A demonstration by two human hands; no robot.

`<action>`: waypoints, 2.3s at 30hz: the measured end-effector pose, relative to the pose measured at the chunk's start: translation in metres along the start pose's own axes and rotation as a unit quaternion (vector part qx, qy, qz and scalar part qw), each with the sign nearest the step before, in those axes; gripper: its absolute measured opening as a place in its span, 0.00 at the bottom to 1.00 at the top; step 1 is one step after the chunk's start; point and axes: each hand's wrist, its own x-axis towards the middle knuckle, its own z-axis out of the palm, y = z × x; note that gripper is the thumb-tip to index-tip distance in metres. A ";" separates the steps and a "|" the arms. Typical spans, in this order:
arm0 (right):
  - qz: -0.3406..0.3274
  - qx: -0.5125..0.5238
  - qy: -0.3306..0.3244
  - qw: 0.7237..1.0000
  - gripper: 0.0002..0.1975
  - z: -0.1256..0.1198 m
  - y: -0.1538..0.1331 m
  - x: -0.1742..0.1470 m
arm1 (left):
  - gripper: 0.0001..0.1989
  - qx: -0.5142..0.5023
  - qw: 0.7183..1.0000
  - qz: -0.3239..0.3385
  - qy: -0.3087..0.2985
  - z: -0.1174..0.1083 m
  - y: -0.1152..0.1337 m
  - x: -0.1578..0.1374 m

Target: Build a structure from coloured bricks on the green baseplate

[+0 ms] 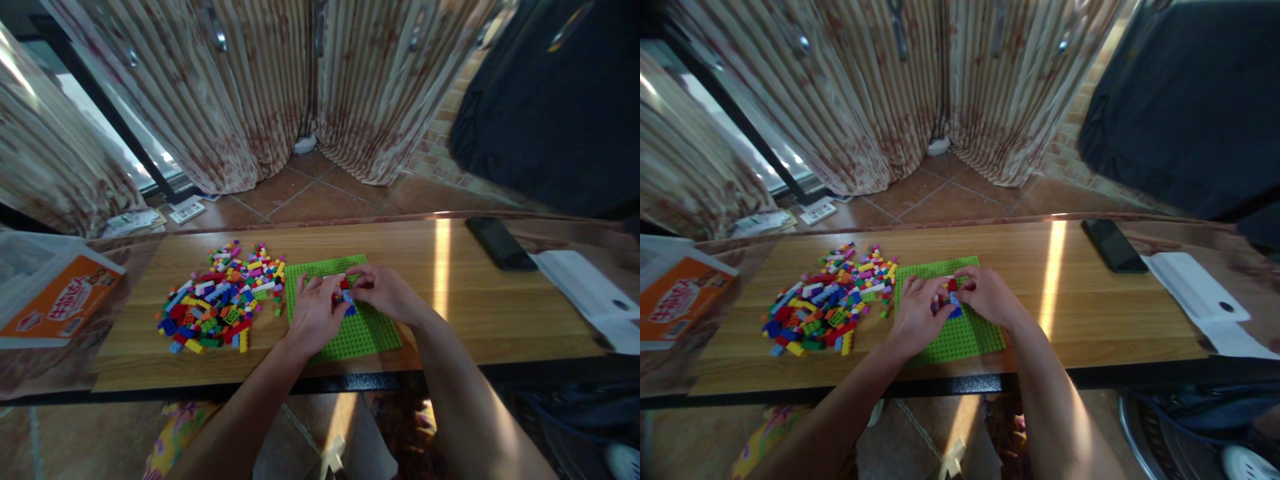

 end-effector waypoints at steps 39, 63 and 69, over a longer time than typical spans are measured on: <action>0.041 0.019 0.006 0.999 0.13 0.000 0.007 0.005 | 0.05 0.057 0.998 0.024 -0.023 -0.004 0.009 -0.002; -0.032 -0.170 0.113 0.978 0.15 0.019 -0.012 0.007 | 0.18 0.043 0.998 -0.053 0.003 -0.016 -0.010 -0.005; -0.025 -0.176 0.102 0.979 0.19 0.018 -0.010 0.006 | 0.16 0.032 0.998 -0.057 0.001 -0.015 -0.012 -0.004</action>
